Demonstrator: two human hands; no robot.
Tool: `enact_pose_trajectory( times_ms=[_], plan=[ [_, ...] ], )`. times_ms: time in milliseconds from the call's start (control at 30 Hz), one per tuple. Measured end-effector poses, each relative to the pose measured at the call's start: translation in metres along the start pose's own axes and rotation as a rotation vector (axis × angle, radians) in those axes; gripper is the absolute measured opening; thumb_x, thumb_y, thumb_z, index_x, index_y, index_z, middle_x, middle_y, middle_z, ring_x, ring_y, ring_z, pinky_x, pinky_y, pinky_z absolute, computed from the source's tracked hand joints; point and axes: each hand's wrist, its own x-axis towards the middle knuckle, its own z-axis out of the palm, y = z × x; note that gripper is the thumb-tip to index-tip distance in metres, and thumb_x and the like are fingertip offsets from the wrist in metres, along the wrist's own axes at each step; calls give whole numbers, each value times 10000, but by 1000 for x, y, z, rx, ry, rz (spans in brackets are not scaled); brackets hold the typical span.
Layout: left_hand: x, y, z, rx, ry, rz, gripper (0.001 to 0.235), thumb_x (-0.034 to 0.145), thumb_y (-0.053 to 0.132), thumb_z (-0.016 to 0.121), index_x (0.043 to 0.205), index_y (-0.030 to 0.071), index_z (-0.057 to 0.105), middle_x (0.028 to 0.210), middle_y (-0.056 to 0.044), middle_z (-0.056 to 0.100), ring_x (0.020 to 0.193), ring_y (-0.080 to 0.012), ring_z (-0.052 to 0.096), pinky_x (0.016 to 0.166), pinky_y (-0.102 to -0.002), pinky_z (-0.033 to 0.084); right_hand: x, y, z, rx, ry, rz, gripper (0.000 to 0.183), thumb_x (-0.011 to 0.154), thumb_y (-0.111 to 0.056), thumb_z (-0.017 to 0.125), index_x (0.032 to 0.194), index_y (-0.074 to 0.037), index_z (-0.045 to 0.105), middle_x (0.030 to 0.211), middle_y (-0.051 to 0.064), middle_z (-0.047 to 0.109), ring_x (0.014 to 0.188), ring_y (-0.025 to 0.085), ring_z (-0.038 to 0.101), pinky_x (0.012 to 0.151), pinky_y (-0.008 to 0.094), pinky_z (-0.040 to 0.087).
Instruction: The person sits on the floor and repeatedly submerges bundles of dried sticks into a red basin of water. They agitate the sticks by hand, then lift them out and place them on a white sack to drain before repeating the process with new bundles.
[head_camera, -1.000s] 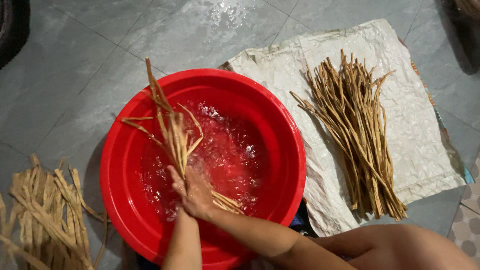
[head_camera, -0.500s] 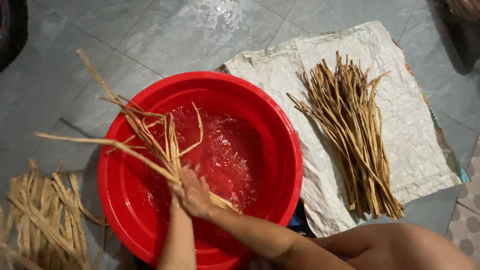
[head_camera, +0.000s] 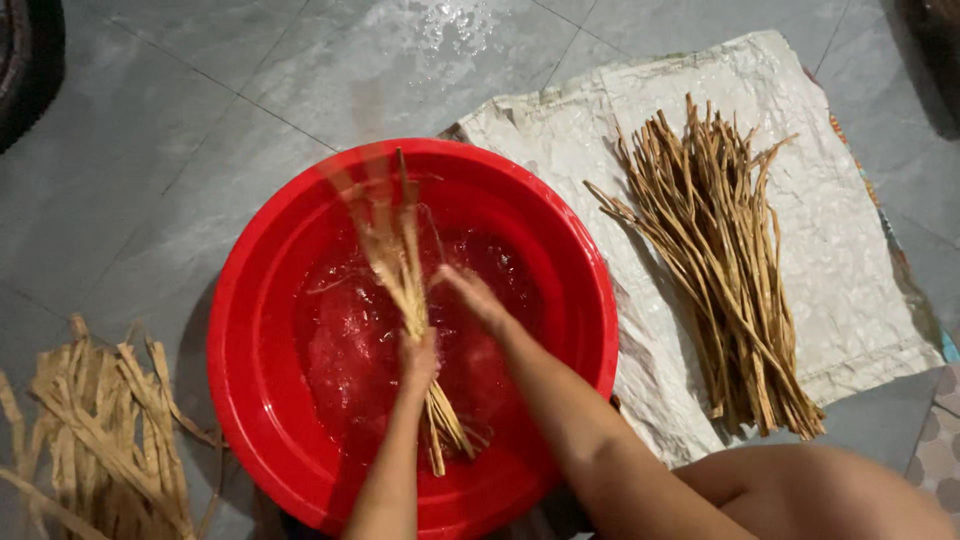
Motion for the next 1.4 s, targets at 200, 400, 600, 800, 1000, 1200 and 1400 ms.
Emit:
enact_pose_trajectory(
  times_ms=[200,400,600,800,1000,1200,1400],
  plan=[
    [-33,14,27,649,-80,187,448,1071,318,449,1431,51,468,1060,-212,650,954,-375,623,937,-592,504,63,59,41,146,49,100,571,939,-456,710,1273,2,649,1194,225,669,976,284,569,997,582,527],
    [-43,23,21,701,-374,224,422,1016,274,502,1395,88,486,1238,-227,673,1135,-378,667,967,-504,538,48,92,-13,444,-89,123,445,854,-364,712,1253,-198,608,997,-43,713,868,101,702,756,294,614],
    [-30,17,-4,534,-503,45,548,1002,359,515,1483,106,445,1351,-221,662,1211,-373,627,1000,-473,539,37,15,24,280,-35,51,541,944,-367,752,1278,37,615,859,36,666,612,110,575,572,307,547],
    [-4,6,-69,-346,-411,-40,906,957,597,561,1625,107,193,1644,-119,255,1451,-258,351,1153,-435,336,25,-2,36,-26,-1,88,582,940,-480,666,1410,-145,588,741,31,500,531,100,392,555,313,496],
    [18,-11,-59,-542,-125,-48,785,891,571,610,1491,75,504,1568,-136,513,1330,-285,538,1000,-398,500,-3,22,-11,-24,98,264,895,911,-718,691,1492,-63,504,989,12,504,780,134,515,686,392,443],
    [-8,26,-33,-706,-241,-369,1021,851,840,292,1557,104,354,1495,-241,493,1348,-378,497,929,-534,503,-22,-27,63,-575,57,134,846,938,-786,371,1351,-113,676,1220,212,701,1055,342,686,920,509,553],
    [-26,42,-48,-1005,-511,543,1081,824,884,346,1625,200,106,1685,-95,186,1500,-302,280,1150,-553,325,-70,-57,124,-810,233,-522,887,965,-715,441,1571,-73,367,1523,323,366,1297,420,482,1001,630,429]
  ],
)
